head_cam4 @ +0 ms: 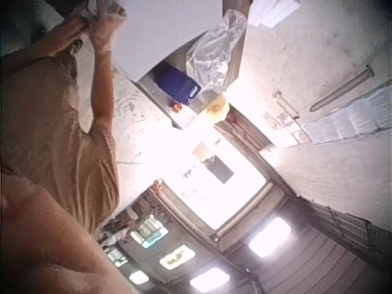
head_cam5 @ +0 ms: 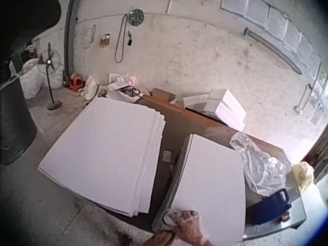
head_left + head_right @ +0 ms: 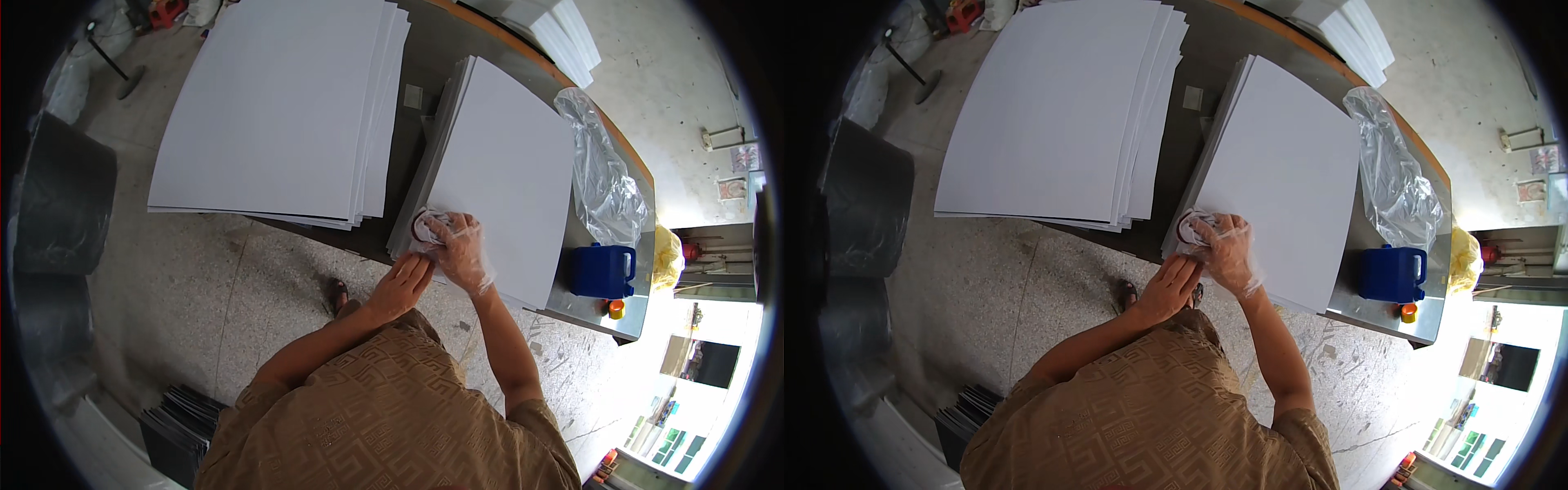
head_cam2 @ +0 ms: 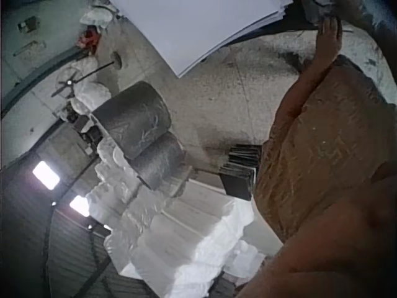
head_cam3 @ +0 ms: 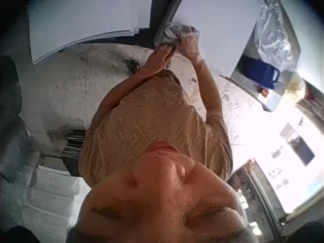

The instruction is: The person wipes the surface of large white sheets with a cloth, one at a time, then places each sheet onto a stack. The person repeats this process for multiple sheets throughout the clip.

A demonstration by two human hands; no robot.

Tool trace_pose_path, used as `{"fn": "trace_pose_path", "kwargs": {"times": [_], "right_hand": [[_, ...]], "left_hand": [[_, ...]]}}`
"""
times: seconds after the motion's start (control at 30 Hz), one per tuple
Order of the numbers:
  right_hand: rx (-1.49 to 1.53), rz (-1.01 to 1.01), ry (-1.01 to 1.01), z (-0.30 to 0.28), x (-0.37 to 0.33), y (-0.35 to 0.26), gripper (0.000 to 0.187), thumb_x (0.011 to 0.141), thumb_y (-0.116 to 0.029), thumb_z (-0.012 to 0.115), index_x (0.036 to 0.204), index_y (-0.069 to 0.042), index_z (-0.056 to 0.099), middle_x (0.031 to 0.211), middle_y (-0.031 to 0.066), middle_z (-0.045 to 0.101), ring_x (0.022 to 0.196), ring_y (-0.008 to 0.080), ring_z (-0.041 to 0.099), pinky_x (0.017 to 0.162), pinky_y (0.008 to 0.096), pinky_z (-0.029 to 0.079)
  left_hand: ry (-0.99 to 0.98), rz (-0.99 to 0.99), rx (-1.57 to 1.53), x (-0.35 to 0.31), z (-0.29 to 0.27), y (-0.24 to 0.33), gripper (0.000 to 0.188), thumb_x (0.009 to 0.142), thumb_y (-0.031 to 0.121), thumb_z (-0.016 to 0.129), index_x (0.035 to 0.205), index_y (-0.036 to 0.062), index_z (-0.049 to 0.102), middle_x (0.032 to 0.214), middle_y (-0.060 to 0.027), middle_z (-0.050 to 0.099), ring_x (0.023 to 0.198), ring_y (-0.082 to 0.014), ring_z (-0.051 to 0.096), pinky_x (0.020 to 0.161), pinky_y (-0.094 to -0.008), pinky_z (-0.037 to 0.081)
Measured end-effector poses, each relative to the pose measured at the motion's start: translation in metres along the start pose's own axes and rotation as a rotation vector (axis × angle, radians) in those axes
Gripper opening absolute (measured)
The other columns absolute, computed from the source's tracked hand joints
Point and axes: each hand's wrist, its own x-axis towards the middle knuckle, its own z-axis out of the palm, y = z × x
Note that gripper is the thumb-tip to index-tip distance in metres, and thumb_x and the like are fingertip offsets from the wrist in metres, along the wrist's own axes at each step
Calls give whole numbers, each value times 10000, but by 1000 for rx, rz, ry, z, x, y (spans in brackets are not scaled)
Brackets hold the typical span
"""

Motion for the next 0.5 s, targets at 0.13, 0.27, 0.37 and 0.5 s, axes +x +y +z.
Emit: {"fn": "trace_pose_path", "kwargs": {"times": [0.13,0.27,0.37,0.5], "right_hand": [[28,6,-55,-1,-10,-11,474,743,-184,774,1205,-165,669,1170,149,579,1081,375,533,922,510,404],[-61,-20,-58,-2,-18,-20,490,710,-191,783,1185,-173,665,1168,141,575,1078,354,541,916,501,412],[-142,-64,-82,-4,-7,-15,493,707,-199,785,1185,-174,666,1164,143,575,1065,349,550,897,494,426],[-158,-97,-21,8,31,38,486,721,-180,771,1197,-198,672,1164,152,574,1056,362,556,888,493,439]], "left_hand": [[13,1,7,-6,9,-1,411,861,156,613,1217,-49,617,1324,-192,462,1293,-343,424,1124,-479,412],[83,52,31,-10,16,-6,345,848,162,655,1143,-15,666,1240,-178,497,1245,-340,464,1086,-474,450],[92,62,18,-5,17,-10,326,854,147,653,1140,-6,668,1209,-154,515,1208,-316,490,1063,-462,462],[55,59,9,6,9,-11,316,856,126,649,1146,3,665,1175,-130,530,1164,-285,515,1037,-445,467]]}}
